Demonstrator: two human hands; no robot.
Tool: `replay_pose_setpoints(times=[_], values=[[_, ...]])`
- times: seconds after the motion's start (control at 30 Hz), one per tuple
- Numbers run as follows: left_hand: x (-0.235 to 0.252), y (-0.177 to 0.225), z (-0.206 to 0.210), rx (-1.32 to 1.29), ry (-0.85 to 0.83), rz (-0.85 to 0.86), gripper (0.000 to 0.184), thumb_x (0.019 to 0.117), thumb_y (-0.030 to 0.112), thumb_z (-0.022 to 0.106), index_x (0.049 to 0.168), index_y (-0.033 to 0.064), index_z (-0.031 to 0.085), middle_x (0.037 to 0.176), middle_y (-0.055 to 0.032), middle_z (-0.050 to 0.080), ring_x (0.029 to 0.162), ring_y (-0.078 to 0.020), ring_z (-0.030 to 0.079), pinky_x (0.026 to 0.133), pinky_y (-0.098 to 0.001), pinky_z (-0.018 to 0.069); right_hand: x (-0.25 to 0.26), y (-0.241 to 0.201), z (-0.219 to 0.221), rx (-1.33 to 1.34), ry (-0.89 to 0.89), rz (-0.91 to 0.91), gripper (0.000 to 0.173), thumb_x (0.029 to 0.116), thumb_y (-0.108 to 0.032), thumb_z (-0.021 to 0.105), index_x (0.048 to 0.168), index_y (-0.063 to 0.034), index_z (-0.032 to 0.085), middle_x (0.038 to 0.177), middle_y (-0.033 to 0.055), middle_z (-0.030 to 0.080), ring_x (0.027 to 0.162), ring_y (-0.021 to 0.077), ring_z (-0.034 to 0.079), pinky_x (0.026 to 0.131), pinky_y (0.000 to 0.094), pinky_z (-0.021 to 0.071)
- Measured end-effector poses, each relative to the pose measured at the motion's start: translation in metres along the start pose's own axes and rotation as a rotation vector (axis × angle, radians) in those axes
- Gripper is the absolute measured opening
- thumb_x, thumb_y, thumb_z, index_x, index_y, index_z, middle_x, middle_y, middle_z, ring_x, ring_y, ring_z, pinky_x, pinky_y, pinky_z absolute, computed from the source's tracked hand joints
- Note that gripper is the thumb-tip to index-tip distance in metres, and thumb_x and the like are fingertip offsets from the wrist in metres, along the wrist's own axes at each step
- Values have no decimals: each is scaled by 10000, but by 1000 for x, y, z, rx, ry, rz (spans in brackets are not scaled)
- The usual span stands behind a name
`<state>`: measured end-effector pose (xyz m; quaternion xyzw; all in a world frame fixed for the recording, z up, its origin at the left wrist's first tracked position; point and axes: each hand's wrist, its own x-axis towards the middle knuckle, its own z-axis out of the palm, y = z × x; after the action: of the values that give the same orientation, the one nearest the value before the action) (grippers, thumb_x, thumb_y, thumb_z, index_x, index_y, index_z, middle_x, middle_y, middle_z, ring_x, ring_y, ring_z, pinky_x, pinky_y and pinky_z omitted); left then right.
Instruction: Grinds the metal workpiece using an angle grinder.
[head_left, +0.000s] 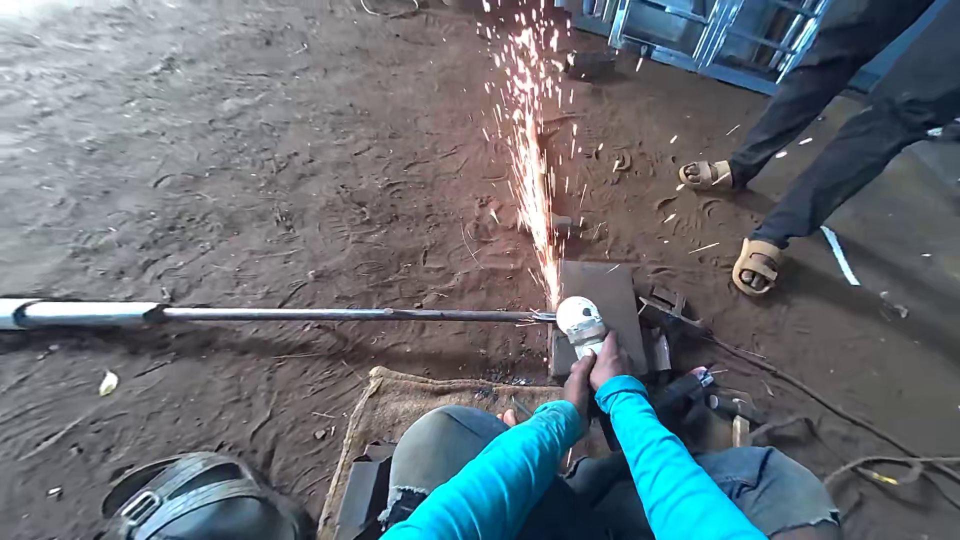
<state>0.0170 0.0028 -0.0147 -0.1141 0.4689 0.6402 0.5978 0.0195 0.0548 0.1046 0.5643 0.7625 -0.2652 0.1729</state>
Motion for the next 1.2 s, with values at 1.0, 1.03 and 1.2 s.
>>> replay_pose_setpoints(times=[1.0, 1.03, 1.2], values=[[2, 26, 1, 235, -98, 33, 589, 1061, 543, 446, 1370, 48, 527, 1262, -232, 604, 1136, -339, 592, 949, -529, 489, 1, -12, -7, -24, 48, 36, 711, 1016, -141, 615, 1593, 48, 246, 1497, 285, 512, 1378, 389, 539, 1164, 503, 408], [2, 27, 1, 245, -94, 46, 569, 1069, 522, 446, 1349, 34, 535, 1238, -229, 608, 1114, -328, 593, 942, -512, 489, 2, -12, -8, -24, 41, 30, 699, 1013, -149, 621, 1584, 45, 266, 1491, 284, 517, 1373, 391, 542, 1160, 508, 410], [6, 28, -2, 244, -71, 47, 612, 1062, 564, 420, 1399, 62, 515, 1290, -233, 596, 1157, -346, 585, 962, -536, 483, 6, -15, -3, 5, 61, 17, 671, 1024, -201, 627, 1560, 39, 303, 1456, 290, 545, 1332, 401, 576, 1129, 526, 436]])
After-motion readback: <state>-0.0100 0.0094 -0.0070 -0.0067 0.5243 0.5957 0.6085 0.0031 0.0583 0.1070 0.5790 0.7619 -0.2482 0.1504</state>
